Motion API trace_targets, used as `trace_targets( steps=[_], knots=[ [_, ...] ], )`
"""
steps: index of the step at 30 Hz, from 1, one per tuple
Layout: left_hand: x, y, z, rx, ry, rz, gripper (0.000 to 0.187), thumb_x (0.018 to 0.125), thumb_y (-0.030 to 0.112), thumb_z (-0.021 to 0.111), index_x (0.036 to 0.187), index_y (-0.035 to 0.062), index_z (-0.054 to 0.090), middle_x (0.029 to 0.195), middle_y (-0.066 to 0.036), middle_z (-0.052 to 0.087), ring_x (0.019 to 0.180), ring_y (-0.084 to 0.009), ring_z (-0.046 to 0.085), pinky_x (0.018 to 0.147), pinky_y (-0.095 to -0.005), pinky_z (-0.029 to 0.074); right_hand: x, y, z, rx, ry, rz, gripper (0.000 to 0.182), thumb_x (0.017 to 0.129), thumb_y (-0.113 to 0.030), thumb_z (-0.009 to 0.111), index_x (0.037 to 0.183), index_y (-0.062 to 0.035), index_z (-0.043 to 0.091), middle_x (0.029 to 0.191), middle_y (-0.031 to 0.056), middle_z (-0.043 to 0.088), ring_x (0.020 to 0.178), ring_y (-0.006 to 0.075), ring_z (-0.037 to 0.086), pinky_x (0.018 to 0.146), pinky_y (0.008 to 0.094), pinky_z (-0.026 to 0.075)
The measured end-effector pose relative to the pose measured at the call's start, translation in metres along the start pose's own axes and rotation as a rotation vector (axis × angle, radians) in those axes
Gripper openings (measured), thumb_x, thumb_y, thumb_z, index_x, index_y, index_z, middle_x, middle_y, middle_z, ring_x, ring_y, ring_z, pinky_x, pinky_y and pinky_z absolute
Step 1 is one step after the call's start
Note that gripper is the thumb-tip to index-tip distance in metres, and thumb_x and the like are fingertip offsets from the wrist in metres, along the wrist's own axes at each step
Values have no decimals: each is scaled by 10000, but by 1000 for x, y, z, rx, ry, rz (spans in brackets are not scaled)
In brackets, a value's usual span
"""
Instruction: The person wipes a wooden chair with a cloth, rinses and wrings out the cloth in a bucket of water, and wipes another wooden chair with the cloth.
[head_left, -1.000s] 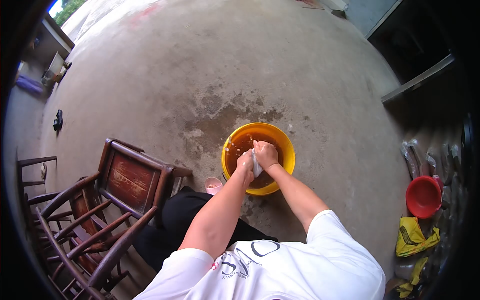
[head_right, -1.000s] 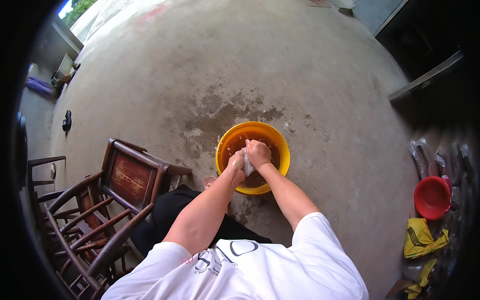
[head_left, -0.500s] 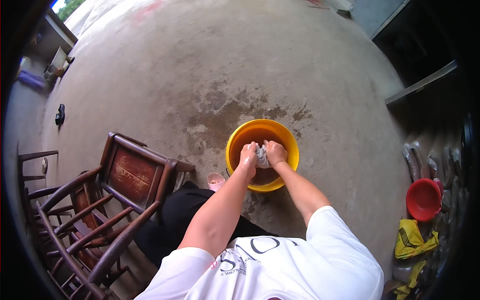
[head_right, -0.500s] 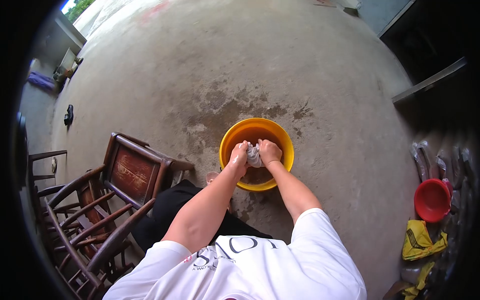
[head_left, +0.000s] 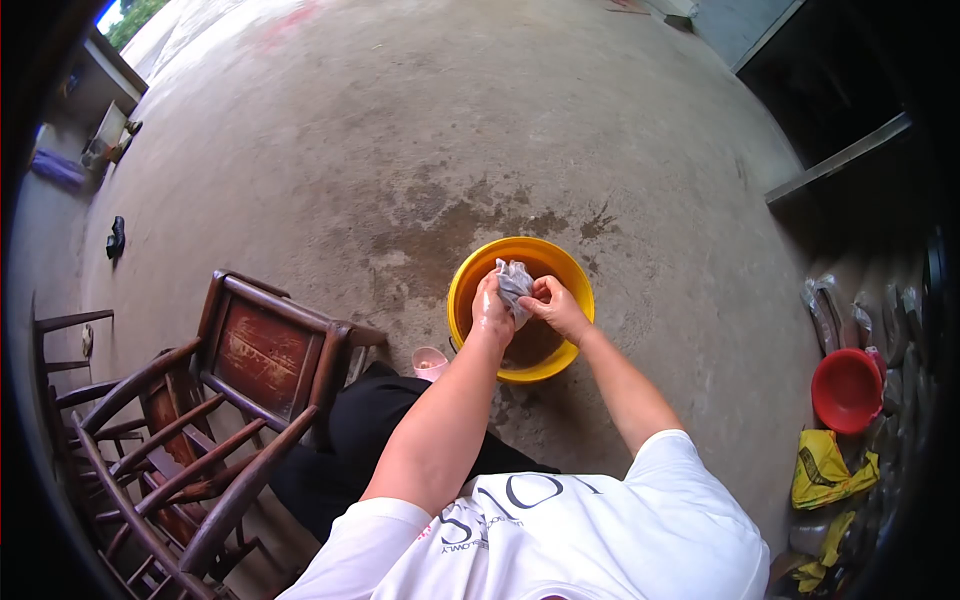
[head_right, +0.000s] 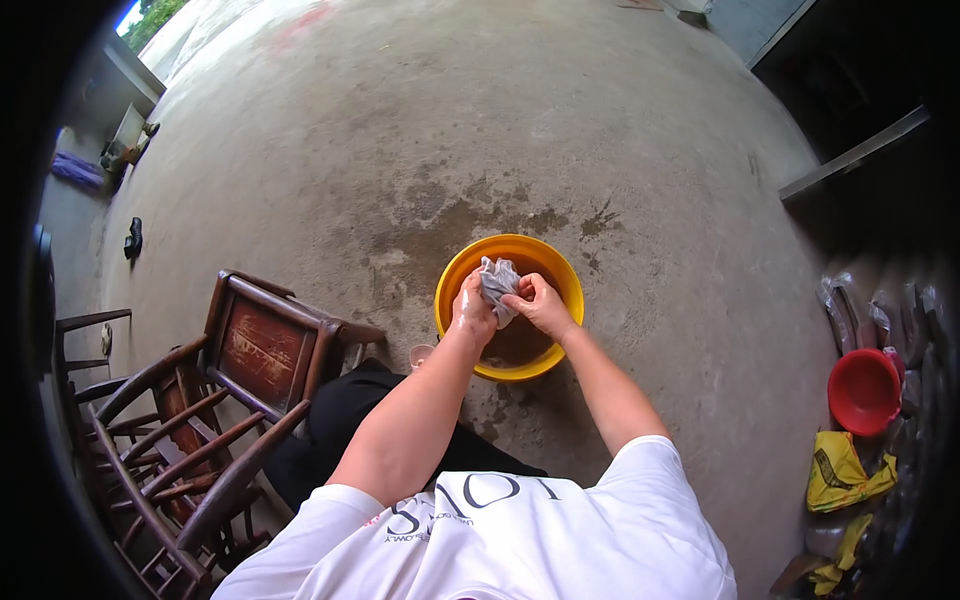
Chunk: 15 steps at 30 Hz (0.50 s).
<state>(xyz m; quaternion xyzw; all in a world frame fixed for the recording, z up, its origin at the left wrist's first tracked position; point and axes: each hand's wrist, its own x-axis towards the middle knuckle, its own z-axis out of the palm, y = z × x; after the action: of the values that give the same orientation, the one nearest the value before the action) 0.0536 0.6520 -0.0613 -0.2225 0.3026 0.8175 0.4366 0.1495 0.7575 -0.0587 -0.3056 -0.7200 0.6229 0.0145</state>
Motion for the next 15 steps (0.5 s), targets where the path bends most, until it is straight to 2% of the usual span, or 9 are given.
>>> trace_targets(
  steps=[1, 2, 3, 4, 5, 7, 10, 12, 15],
  knots=[
    [-5, 1, 5, 2, -1, 1, 299, 934, 124, 388, 1228, 75, 400, 1129, -135, 532, 1062, -274, 530, 931, -430, 429, 1, -3, 4, -213, 83, -142, 310, 768, -241, 703, 934, -57, 517, 841, 49, 569, 727, 114, 560, 641, 270, 481],
    [-10, -1, 10, 48, 91, 22, 359, 890, 55, 420, 1246, 72, 376, 1156, -137, 512, 1071, -276, 524, 940, -424, 424, -1, -5, 9, -318, 218, -204, 313, 762, -216, 699, 955, -42, 525, 842, 62, 552, 705, 139, 558, 661, 281, 490],
    [-16, 0, 17, 92, 183, 42, 437, 846, -14, 452, 1264, 70, 353, 1183, -139, 491, 1080, -278, 518, 949, -418, 418, -2, -11, 11, -319, 218, -207, 313, 762, -216, 699, 955, -42, 525, 842, 62, 552, 705, 139, 558, 661, 281, 490],
    [-4, -2, 5, 139, 108, 28, 573, 758, -107, 466, 1283, 74, 325, 1216, -143, 457, 1101, -283, 500, 955, -411, 414, -3, -18, 13, -358, 251, -284, 300, 758, -201, 697, 953, -40, 536, 846, 66, 546, 694, 148, 553, 662, 281, 490],
    [-2, -2, 0, 138, 109, 26, 573, 758, -107, 466, 1283, 74, 325, 1216, -143, 457, 1101, -283, 500, 955, -411, 414, -6, -22, 15, -397, 284, -357, 288, 753, -186, 695, 950, -37, 547, 850, 71, 539, 683, 156, 549, 662, 281, 491],
    [-11, 3, 2, 222, -73, 13, 598, 734, -133, 430, 1286, 71, 325, 1205, -144, 460, 1114, -289, 489, 947, -410, 421, 1, -12, 12, -377, 254, -326, 250, 754, -134, 680, 940, -18, 560, 858, 64, 534, 681, 137, 540, 653, 277, 488],
    [-10, 2, 5, 258, -16, -10, 625, 723, -154, 407, 1307, 47, 307, 1212, -148, 457, 1103, -303, 492, 935, -400, 424, 13, 2, 5, 174, 112, 9, 118, 809, -72, 618, 911, -43, 565, 815, 8, 529, 717, 88, 533, 636, 243, 474],
    [-7, -1, 3, 272, 43, -11, 639, 717, -163, 403, 1315, 39, 300, 1222, -150, 453, 1095, -306, 498, 930, -393, 426, 10, 0, 8, 325, 145, 80, 71, 834, -85, 593, 892, -56, 562, 801, 2, 547, 715, 87, 541, 626, 241, 475],
    [-1, -5, 0, 354, 317, 142, 617, 691, -121, 450, 1289, 17, 385, 1168, -158, 509, 1018, -257, 532, 818, -333, 464, 5, -1, 17, 518, 180, 170, 51, 870, -121, 559, 869, -71, 546, 775, 0, 571, 715, 86, 554, 604, 248, 477]
  ],
)
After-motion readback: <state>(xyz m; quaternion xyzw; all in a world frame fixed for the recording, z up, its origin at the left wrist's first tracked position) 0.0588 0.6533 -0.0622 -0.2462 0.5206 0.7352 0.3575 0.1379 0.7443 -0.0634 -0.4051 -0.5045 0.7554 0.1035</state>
